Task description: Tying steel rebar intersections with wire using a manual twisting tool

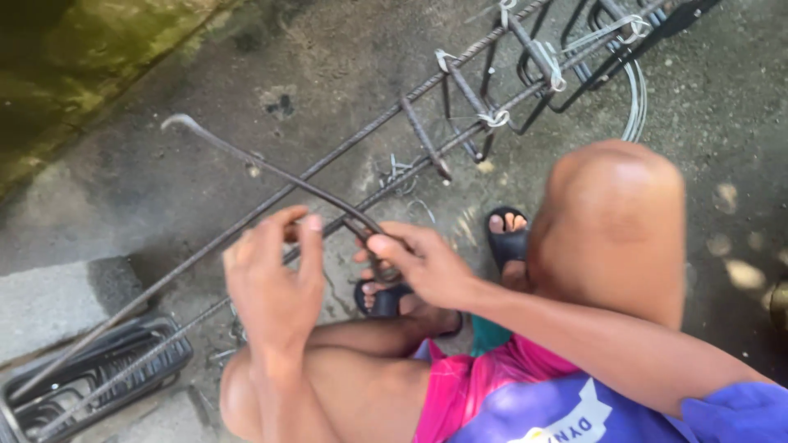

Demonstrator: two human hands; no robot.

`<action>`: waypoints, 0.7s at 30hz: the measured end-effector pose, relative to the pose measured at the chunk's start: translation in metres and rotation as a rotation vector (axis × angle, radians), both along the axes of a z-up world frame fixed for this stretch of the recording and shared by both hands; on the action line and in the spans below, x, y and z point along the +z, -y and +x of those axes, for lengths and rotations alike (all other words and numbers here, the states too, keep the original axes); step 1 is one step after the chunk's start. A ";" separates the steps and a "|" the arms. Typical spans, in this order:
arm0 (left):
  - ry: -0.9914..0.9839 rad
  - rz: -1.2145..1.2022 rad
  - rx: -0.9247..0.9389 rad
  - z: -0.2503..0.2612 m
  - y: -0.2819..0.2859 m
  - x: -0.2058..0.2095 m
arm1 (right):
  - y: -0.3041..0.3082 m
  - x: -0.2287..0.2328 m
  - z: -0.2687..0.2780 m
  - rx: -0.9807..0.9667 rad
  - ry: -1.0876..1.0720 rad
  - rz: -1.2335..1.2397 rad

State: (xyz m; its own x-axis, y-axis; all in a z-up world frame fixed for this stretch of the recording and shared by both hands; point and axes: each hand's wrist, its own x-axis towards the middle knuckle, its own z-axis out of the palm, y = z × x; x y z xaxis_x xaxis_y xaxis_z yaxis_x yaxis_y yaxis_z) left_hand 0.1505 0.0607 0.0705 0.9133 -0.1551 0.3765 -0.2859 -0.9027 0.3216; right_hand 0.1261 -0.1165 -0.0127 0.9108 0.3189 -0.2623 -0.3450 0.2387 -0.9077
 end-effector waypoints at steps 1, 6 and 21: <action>-0.006 0.005 -0.009 0.003 0.011 -0.001 | -0.007 -0.003 0.000 -0.009 -0.006 0.005; -0.203 0.212 0.110 0.026 0.030 -0.019 | -0.051 -0.032 -0.004 -0.198 -0.133 -0.079; -0.564 0.264 0.327 0.060 0.044 -0.005 | 0.173 0.075 0.052 -0.045 0.288 -0.192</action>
State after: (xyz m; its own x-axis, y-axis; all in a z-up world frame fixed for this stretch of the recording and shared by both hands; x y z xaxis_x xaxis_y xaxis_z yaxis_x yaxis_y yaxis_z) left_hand 0.2110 0.0167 0.0656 0.9737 0.1393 -0.1805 0.1589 -0.9823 0.0991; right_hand 0.1778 -0.2897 0.0623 0.9682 0.2463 -0.0440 -0.0614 0.0632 -0.9961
